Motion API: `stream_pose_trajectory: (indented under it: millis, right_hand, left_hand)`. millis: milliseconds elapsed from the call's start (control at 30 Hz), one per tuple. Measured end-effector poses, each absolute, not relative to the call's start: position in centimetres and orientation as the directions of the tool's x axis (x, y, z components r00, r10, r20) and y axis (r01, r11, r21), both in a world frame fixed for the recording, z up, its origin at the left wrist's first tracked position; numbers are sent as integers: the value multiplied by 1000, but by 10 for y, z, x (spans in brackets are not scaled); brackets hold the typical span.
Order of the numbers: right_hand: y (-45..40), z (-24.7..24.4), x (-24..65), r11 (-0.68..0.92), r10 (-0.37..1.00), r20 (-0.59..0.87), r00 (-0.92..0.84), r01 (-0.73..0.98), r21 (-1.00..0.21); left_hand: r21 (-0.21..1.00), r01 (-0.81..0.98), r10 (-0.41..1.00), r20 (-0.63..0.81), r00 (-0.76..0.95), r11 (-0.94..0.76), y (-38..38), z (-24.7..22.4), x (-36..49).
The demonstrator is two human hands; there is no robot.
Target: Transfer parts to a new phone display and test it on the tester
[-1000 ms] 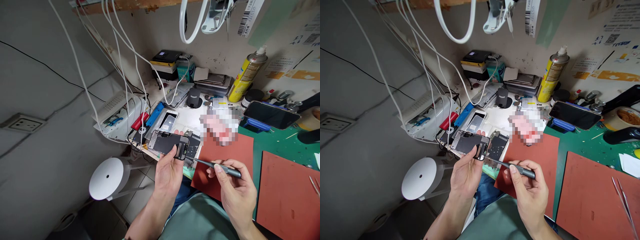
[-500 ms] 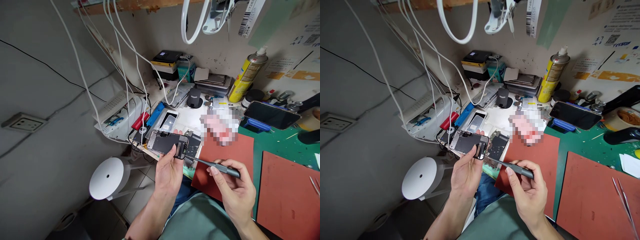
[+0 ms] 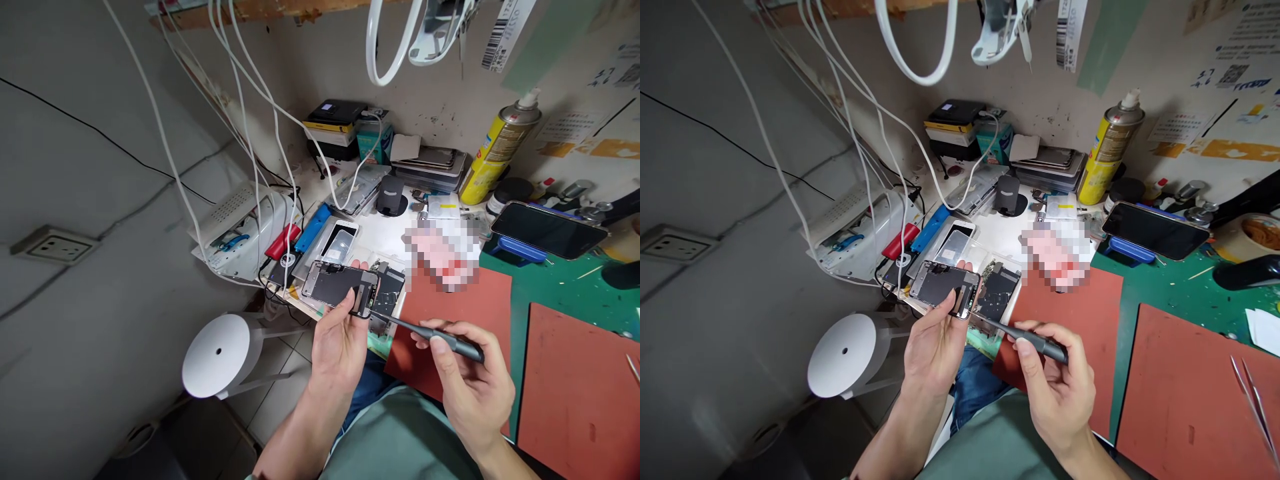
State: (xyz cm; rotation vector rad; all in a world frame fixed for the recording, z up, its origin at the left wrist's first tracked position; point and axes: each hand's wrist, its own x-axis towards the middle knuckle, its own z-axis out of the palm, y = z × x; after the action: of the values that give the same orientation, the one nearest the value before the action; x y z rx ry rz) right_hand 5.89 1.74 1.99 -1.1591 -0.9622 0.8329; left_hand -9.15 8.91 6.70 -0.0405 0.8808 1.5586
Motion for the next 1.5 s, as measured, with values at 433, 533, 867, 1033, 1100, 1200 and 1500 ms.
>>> stream_pose_trajectory:
  millis: [433, 533, 867, 1033, 1100, 1200, 1500]
  right_hand:
    - [3, 14, 63, 330, 846, 404, 347, 255, -909]
    - [2, 15, 63, 350, 859, 397, 324, 195, -916]
    - [3, 23, 61, 380, 832, 451, 323, 261, -888]
    - [7, 28, 62, 397, 808, 509, 298, 362, -843]
    - [9, 30, 62, 431, 817, 507, 274, 294, -853]
    - [8, 30, 63, 406, 831, 484, 274, 295, -865]
    - [9, 32, 65, 391, 849, 452, 274, 251, -886]
  left_hand:
    - [447, -891, 824, -532, -197, 75, 88, 68, -91]
    - [449, -890, 826, -530, -192, 81, 88, 68, -92]
    - [462, -884, 811, -542, -220, 69, 89, 68, -89]
    - [471, -881, 805, -543, -240, 55, 91, 69, -88]
    - [474, -879, 800, -546, -250, 50, 91, 71, -87]
    - [475, -879, 798, -548, -251, 49, 90, 72, -86]
    - [469, -882, 821, -523, -227, 55, 88, 70, -88]
